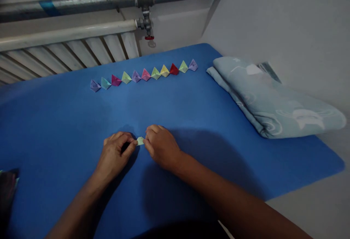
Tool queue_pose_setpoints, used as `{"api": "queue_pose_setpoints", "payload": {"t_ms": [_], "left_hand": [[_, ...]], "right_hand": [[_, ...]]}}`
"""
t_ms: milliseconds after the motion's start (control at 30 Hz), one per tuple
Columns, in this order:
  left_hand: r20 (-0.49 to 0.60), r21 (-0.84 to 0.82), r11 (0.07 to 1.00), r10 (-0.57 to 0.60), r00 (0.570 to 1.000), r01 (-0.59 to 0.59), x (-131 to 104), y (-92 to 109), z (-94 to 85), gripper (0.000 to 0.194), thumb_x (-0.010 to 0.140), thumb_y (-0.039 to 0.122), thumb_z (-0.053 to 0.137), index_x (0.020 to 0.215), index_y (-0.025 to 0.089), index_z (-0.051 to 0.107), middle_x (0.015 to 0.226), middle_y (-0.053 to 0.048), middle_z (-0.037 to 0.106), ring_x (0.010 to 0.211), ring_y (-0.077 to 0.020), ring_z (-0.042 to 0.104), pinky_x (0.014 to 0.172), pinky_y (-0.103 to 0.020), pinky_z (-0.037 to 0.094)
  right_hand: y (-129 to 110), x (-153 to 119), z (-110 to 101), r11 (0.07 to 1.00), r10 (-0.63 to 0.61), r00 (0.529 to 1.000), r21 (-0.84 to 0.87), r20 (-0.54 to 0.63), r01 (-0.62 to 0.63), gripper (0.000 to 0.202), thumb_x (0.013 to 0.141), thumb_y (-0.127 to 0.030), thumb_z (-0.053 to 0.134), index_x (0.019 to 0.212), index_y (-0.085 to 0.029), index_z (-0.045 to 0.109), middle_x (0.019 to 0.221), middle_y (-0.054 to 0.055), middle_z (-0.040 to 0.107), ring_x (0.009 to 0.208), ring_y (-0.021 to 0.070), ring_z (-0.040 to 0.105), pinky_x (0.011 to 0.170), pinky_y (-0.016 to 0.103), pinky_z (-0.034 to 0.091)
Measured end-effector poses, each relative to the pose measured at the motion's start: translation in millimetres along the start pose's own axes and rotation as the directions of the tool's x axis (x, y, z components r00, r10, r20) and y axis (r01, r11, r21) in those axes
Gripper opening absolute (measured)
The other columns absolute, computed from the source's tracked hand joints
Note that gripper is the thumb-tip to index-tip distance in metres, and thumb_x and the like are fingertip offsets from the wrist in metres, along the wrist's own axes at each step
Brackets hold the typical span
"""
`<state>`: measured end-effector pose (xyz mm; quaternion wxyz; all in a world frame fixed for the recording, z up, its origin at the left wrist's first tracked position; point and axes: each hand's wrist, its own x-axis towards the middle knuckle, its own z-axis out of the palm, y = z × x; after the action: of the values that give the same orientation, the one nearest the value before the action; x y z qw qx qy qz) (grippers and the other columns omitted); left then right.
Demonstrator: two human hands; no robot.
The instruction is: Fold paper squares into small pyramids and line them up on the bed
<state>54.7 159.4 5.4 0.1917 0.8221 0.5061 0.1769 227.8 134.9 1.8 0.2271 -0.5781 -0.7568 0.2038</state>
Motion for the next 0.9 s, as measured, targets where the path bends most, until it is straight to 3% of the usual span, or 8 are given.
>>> {"api": "queue_pose_setpoints", "payload": {"t_ms": [367,567,700,900], "left_hand": [[0.014,-0.061,0.996,-0.062,0.998,0.063,4,-2,-0.1,0.012,0.084,0.024,0.054,0.073,0.02,0.057,0.085,-0.002,0.065,0.084,-0.0192,0.058,0.084,-0.04,0.037],[0.0,-0.042,0.998,-0.051,0.999,0.051,3,0,-0.4,0.004,0.083,0.021,0.055,0.082,0.021,0.059,0.085,-0.001,0.064,0.085,-0.0196,0.058,0.083,-0.04,0.036],[-0.003,0.035,0.999,0.025,1.0,-0.025,1,1,1.6,0.008,0.087,0.019,0.052,0.087,0.022,0.06,0.087,-0.001,0.064,0.087,-0.0196,0.057,0.082,-0.039,0.036],[-0.073,0.237,0.954,0.204,0.976,-0.182,-18,10,8.2,0.025,0.094,0.018,0.04,0.1,0.017,0.065,0.097,-0.008,0.068,0.085,-0.0211,0.057,0.084,-0.041,0.037]], "right_hand": [[-5,1,0,0.999,0.051,0.999,-0.019,0.012,-0.051,0.007,0.086,-0.014,0.054,0.082,-0.015,0.059,0.092,0.007,0.061,0.089,0.0182,0.056,0.082,0.031,0.043],[-4,-2,1,0.995,-0.036,0.998,-0.086,0.048,0.04,0.014,0.088,-0.014,0.052,0.094,-0.019,0.064,0.099,0.006,0.061,0.088,0.0175,0.053,0.08,0.032,0.04],[-4,0,1,0.996,-0.025,0.998,-0.079,0.053,0.029,0.017,0.092,-0.023,0.05,0.093,-0.018,0.066,0.095,0.007,0.063,0.085,0.018,0.053,0.08,0.033,0.04],[-5,3,0,0.998,-0.02,0.999,-0.06,0.037,0.022,0.014,0.091,-0.021,0.053,0.092,-0.017,0.066,0.092,0.006,0.065,0.085,0.0183,0.052,0.078,0.033,0.036]]}}
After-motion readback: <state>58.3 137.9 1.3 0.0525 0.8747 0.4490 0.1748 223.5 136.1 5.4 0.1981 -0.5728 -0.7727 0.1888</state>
